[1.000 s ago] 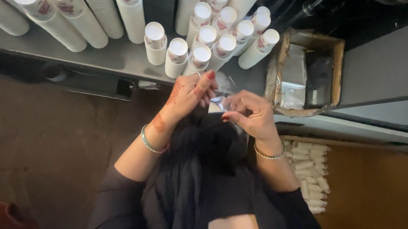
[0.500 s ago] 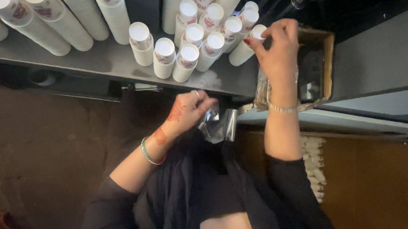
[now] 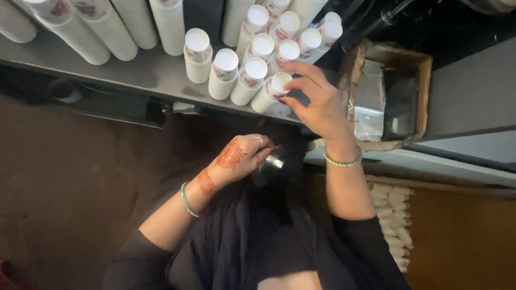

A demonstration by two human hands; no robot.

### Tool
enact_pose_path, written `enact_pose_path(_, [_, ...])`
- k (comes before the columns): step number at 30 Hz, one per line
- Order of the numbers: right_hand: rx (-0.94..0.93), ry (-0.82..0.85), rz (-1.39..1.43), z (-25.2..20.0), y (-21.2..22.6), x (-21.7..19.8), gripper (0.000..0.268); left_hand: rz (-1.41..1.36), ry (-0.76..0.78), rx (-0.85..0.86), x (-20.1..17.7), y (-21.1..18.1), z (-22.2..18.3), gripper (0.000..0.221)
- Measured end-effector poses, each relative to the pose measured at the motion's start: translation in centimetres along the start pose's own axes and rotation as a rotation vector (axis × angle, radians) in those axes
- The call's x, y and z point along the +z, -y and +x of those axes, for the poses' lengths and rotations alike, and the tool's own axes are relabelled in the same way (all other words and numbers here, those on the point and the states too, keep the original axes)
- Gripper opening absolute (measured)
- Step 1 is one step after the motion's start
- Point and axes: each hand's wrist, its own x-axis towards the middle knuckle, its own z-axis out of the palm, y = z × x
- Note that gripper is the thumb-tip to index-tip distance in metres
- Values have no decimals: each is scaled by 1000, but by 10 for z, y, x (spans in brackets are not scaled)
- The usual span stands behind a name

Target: Packing stacks of paper cups into small plastic bags at a packaging station.

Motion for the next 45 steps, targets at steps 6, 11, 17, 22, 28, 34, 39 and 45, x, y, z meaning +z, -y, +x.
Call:
enact_pose_path(6, [52, -2, 100, -36, 10, -4, 27, -231, -225, -17, -21, -48, -8, 23])
enact_pose_path(11, [238, 69, 768, -78, 25, 31, 27, 11, -406, 266, 12, -22, 0, 38])
enact_pose_path(17, [331, -49, 1075, -79, 44, 17, 25, 203, -488, 385, -15, -44, 11, 32])
enact_pose_path(22, [440, 9, 804, -69, 35, 10, 21, -1077, -112, -401, 8, -4, -8, 31])
enact_pose_path(28, [153, -141, 185, -89, 2, 56, 16, 297, -177, 443, -25, -78, 12, 13])
enact_pose_path(34, [658, -65, 1061, -73, -67, 49, 8, -839, -114, -126, -17, -3, 26, 14])
enact_pose_path(39, [443, -184, 1029, -6, -39, 17, 6, -1353, -366, -329, -20, 10, 62, 12])
enact_pose_path(45, [542, -242, 637, -34, -92, 81, 4, -1078, -560, -651, 14, 55, 49, 17])
